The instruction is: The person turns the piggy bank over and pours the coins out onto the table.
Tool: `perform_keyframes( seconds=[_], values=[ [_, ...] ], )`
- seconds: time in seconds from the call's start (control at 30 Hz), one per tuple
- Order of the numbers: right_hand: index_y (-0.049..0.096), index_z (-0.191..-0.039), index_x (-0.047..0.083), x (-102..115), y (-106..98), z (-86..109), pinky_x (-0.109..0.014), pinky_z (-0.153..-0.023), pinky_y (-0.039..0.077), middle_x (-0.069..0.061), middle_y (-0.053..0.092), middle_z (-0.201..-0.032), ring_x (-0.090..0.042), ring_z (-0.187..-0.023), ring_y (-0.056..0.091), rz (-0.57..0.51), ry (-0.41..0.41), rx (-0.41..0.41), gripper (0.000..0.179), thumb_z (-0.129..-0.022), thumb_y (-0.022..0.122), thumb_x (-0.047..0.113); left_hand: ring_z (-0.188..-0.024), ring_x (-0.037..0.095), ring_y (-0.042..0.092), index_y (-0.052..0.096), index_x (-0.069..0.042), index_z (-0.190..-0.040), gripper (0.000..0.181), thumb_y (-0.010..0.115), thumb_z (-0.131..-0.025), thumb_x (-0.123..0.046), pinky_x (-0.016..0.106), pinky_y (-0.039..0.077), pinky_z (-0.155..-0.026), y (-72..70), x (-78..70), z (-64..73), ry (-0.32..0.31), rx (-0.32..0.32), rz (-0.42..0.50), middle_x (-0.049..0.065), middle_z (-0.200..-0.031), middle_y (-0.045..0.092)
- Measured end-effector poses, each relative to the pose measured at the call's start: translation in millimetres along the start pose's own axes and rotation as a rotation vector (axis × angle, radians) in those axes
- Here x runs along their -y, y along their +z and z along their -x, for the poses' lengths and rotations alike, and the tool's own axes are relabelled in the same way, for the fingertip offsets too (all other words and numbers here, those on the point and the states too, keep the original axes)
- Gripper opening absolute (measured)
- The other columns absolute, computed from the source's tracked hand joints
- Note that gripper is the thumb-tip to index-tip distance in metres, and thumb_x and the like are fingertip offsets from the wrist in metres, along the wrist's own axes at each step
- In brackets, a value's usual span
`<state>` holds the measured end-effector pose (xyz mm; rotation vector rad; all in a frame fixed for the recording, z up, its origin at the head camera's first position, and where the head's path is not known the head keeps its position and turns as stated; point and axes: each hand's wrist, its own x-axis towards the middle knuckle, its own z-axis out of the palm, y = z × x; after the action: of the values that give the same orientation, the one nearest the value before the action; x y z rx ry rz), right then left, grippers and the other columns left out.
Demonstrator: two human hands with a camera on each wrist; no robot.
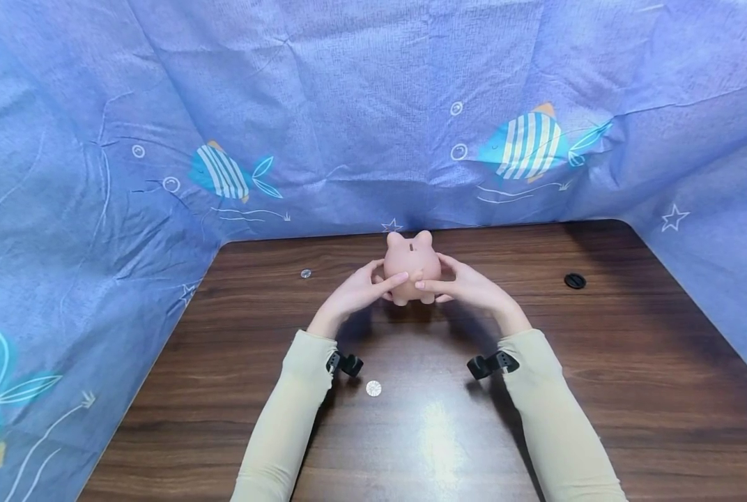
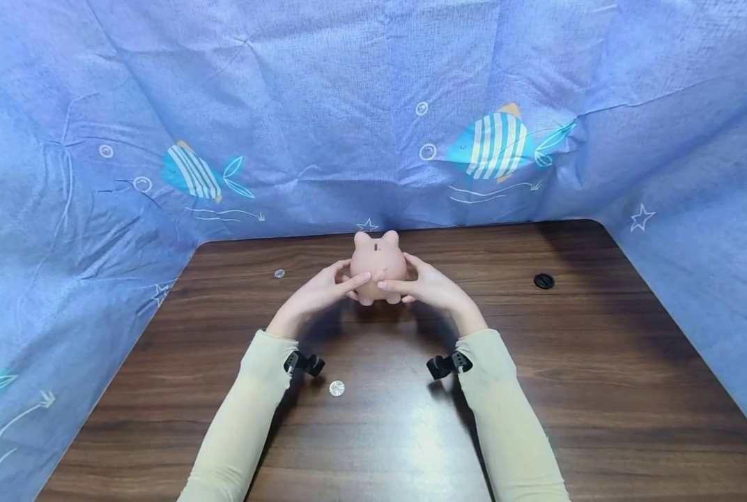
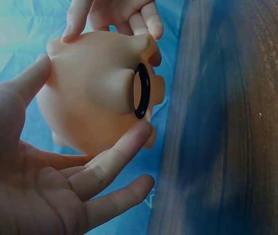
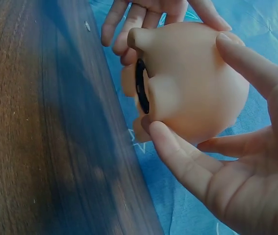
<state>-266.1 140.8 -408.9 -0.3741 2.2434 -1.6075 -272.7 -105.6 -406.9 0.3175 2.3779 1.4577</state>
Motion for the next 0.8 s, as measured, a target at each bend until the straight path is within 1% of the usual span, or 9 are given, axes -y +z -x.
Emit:
perform_keyframes(
  seconds=[0.1,0.23,0.33,0.4,0.53,0.67,0.8],
  values=[
    [0.022,-0.159,0.004,-0.4,0.6,-0.9,-0.044,-0.092,0.057,-0.022,0.048,-0.146,-0.027,-0.108,0.066,0.009,0.012,0.023,0.090,-0.093,0.072,0.040,-0.092,0.021,0.071,0.034,-0.003,-0.154,0.090,0.066,-0.091,-0.059,0.046,0.042,-0.108,-0.1,1.9,-0.5,-0.022,0.019,-0.006,0.007,-0.096,0.073],
    [0.026,-0.156,-0.001,-0.6,1.4,-1.7,-0.043,-0.090,0.058,-0.025,0.052,-0.139,-0.029,-0.103,0.066,-0.005,0.027,0.052,0.084,-0.096,0.070,0.038,-0.092,0.023,0.073,0.034,0.001,-0.152,0.088,0.064,-0.093,-0.057,0.044,0.042,-0.109,0.1,3.9,-1.1,-0.034,0.049,0.022,0.008,-0.100,0.074],
    [0.029,-0.154,-0.002,-1.5,2.4,-2.7,-0.040,-0.088,0.059,-0.025,0.054,-0.135,-0.029,-0.101,0.066,-0.009,0.036,0.056,0.080,-0.096,0.069,0.037,-0.090,0.022,0.073,0.032,0.002,-0.152,0.086,0.063,-0.095,-0.054,0.042,0.047,-0.105,0.0,5.7,-1.8,-0.039,0.070,0.053,0.010,-0.105,0.073],
    [0.031,-0.153,-0.002,-2.5,3.2,-3.5,-0.038,-0.087,0.059,-0.025,0.056,-0.133,-0.027,-0.100,0.066,0.008,0.037,0.049,0.079,-0.096,0.069,0.037,-0.090,0.021,0.073,0.030,0.001,-0.154,0.086,0.063,-0.096,-0.053,0.042,0.050,-0.102,-0.4,6.6,-1.7,-0.046,0.082,0.067,0.011,-0.108,0.073],
    [0.030,-0.153,-0.002,-2.7,4.5,-4.4,-0.036,-0.086,0.059,-0.024,0.057,-0.131,-0.026,-0.100,0.066,0.034,0.043,0.041,0.081,-0.095,0.070,0.038,-0.094,0.021,0.072,0.025,0.001,-0.156,0.087,0.062,-0.097,-0.051,0.044,0.051,-0.101,-2.3,7.6,-1.2,-0.067,0.111,0.090,0.014,-0.115,0.070],
    [0.024,-0.157,0.000,-2.5,4.8,-3.6,-0.037,-0.089,0.058,-0.023,0.053,-0.138,-0.028,-0.109,0.064,0.038,0.043,0.034,0.087,-0.094,0.072,0.038,-0.099,0.021,0.071,0.021,0.000,-0.157,0.088,0.063,-0.096,-0.049,0.044,0.049,-0.102,-3.1,6.6,-1.2,-0.076,0.124,0.097,0.015,-0.121,0.068],
    [0.018,-0.160,0.004,-4.1,7.0,-3.5,-0.040,-0.095,0.055,-0.021,0.045,-0.148,-0.027,-0.116,0.060,-0.002,0.030,0.015,0.094,-0.092,0.075,0.035,-0.103,0.024,0.069,0.017,-0.002,-0.158,0.087,0.064,-0.098,-0.041,0.045,0.046,-0.106,-2.6,6.4,-1.5,-0.054,0.127,0.130,0.016,-0.126,0.064]
  ],
)
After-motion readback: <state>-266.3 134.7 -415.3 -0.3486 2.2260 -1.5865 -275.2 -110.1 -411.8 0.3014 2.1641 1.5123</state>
